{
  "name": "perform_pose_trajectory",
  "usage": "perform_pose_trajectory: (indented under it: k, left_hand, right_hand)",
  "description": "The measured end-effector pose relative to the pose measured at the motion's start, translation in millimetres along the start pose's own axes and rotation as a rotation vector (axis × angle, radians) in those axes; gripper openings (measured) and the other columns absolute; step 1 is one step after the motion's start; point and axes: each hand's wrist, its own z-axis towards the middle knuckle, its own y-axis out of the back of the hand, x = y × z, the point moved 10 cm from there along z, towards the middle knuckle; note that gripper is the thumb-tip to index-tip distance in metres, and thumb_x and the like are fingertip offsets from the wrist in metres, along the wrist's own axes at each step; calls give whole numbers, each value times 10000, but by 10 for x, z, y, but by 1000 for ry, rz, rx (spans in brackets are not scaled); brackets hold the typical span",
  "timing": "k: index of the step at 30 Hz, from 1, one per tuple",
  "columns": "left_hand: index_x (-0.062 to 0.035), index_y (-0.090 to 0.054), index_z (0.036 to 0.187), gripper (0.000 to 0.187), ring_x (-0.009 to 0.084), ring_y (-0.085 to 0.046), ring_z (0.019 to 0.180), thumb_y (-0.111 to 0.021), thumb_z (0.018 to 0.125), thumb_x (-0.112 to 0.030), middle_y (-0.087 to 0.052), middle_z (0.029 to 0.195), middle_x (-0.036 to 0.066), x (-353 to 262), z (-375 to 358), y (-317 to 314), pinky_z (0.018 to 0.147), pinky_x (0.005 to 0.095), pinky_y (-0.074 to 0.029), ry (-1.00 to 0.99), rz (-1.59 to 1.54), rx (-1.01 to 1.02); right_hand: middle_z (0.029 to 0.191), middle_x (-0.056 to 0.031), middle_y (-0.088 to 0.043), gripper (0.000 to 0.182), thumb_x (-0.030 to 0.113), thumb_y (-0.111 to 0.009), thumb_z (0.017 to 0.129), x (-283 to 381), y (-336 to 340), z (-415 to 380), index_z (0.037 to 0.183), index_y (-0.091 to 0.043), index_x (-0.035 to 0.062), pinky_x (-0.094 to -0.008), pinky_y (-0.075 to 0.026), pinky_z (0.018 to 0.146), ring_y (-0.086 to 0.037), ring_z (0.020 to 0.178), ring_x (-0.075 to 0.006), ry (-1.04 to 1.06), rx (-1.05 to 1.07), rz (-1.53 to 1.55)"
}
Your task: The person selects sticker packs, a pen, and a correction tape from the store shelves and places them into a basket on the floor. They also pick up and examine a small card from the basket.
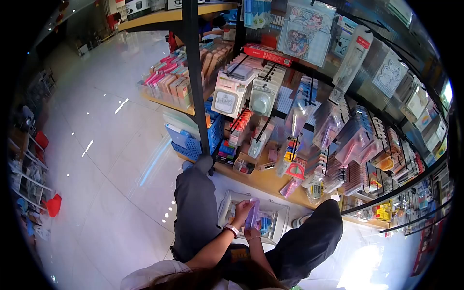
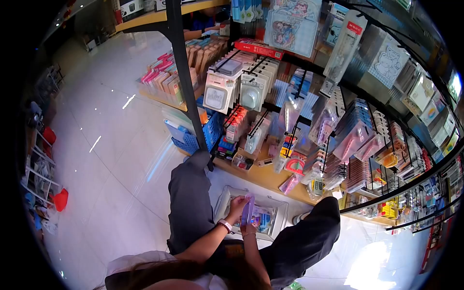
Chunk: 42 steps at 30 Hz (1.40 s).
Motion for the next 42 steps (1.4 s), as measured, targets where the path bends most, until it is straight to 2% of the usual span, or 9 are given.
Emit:
perform_pose_trajectory:
  k: [15,17,23,25,27,29,31,39,42]
  left_hand:
    - [-2,-547,788,133,57,-511,664,-588,822,-124,-571,723,9,-123,67,110,604,191,-416,-192,150,12]
    - [0,-550,781,144,56,-513,668,-593,819,-132,-572,725,8,-153,63,138,609,191,-416,-178,163,7]
    - [-16,-574,747,231,70,-521,660,-628,806,-232,-580,711,11,-313,154,330,606,208,-412,-145,55,-138]
    - [-15,-577,743,259,71,-522,663,-630,802,-262,-579,711,15,-511,128,234,617,216,-413,-129,83,-137]
    - [-15,-581,756,261,72,-520,667,-628,803,-267,-584,721,12,-1001,42,-77,624,221,-414,-117,-50,-103]
    - [-30,-584,775,199,59,-521,685,-616,815,-222,-586,738,-3,-1707,70,-523,631,201,-412,-251,-88,-4]
    - [-52,-581,765,148,41,-519,690,-606,820,-187,-579,738,-18,-2726,-99,-1015,636,182,-411,-380,-95,136]
    - [-25,-580,711,226,-11,-445,612,-617,818,-221,-560,665,-36,-5724,-998,-2179,522,150,-339,-1041,-27,418]
    - [-37,-381,1201,497,102,-493,992,-617,812,-236,-508,1140,86,-6463,-1215,-2509,785,225,-415,-1075,-190,720]
  right_hand:
    - [901,-84,-564,249,-8,-419,796,-246,59,395,1022,-498,60,-365,-463,743,-537,863,-251,-59,7,274]
    - [918,-87,-558,249,3,-426,790,-109,-37,409,1023,-498,54,-379,-461,741,-542,870,-252,119,196,-513]
    - [621,-81,-609,213,212,-650,726,539,-616,-392,651,-610,17,-318,-497,519,-606,571,-183,214,81,-1076]
    - [643,-102,-626,284,249,-690,700,804,-790,-724,767,-624,-18,-249,-484,494,-608,553,-146,280,126,-1055]
    - [665,-98,-628,322,288,-659,743,1101,-1463,-1407,783,-614,-29,-253,-479,505,-610,563,-139,337,334,-1257]
    - [654,-78,-622,276,237,-619,808,1558,-1962,-1840,861,-582,-31,-210,-448,464,-598,542,-114,762,399,-1443]
    - [639,-68,-617,231,194,-614,815,2058,-2655,-2788,864,-568,-27,-200,-421,456,-594,539,-96,822,455,-1233]
    - [503,-64,-522,254,130,-589,822,3373,-4383,-4764,670,-414,25,-225,-339,404,-496,425,-108,1741,338,-1314]
    - [541,-57,-529,175,133,-534,856,3681,-4906,-5345,761,-455,10,-221,-364,408,-506,457,-90,1659,557,-1081]
